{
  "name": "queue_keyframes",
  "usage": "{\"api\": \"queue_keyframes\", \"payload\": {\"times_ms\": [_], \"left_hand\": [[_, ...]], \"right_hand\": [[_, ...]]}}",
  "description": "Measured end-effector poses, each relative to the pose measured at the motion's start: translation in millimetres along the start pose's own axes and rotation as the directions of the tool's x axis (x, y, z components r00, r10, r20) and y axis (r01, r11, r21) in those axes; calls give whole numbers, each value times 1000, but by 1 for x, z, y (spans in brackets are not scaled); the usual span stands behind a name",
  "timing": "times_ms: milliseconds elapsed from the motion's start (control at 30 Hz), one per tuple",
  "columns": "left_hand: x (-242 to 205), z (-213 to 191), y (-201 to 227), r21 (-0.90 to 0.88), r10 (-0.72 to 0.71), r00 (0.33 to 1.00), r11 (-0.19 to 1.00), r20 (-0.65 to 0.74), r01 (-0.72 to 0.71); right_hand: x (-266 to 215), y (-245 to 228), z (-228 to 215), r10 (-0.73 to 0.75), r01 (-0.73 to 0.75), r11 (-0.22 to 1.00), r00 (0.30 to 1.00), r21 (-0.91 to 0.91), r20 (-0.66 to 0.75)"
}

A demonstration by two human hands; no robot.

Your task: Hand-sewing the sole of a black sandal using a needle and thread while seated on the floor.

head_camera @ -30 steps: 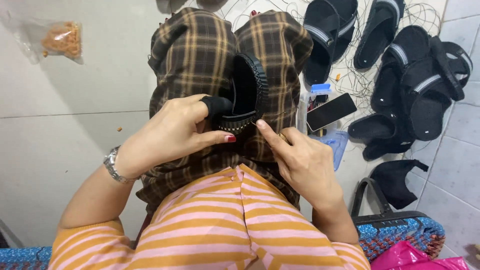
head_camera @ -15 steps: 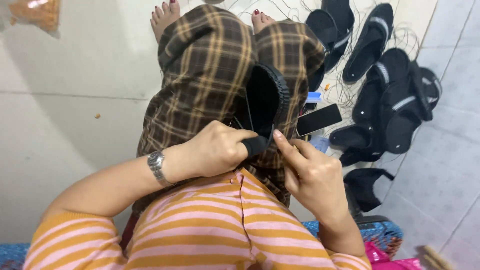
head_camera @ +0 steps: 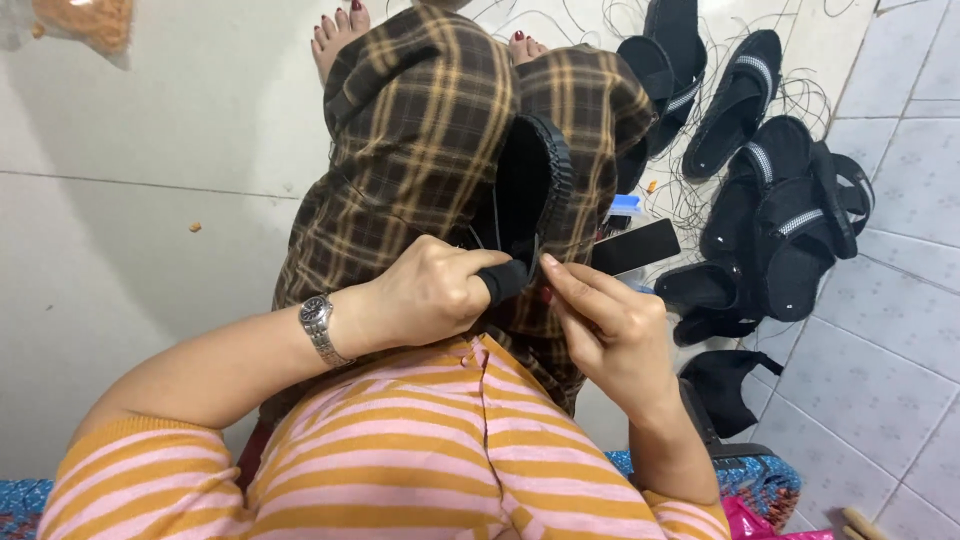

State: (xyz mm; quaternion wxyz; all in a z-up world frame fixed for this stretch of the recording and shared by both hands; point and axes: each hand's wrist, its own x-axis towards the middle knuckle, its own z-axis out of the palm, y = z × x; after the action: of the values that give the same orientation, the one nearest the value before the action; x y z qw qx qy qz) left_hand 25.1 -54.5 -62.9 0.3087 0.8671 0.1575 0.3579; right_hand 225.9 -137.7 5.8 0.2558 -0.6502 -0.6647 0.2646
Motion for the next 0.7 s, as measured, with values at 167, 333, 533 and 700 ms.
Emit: {"api": "queue_keyframes", "payload": {"times_ms": [167,333,533,700], "left_hand": [[1,-3,1,3,-5,1000,1000,27,5],[4,-4,2,-1,-25,999,1000,39,25],[-4,0,3,-45,-100,993,994,56,103],[-2,-8,11,-143,-200,979,969,26,202]], "right_hand": [[3,15,6,11,-10,977,1000,214,-3],[5,1,2,-4,7,991,1000,131,-21],[6,0,2,-143,141,989,988,-40,-63],[-11,8,-17,-46,52,997,992,-52,116]]}}
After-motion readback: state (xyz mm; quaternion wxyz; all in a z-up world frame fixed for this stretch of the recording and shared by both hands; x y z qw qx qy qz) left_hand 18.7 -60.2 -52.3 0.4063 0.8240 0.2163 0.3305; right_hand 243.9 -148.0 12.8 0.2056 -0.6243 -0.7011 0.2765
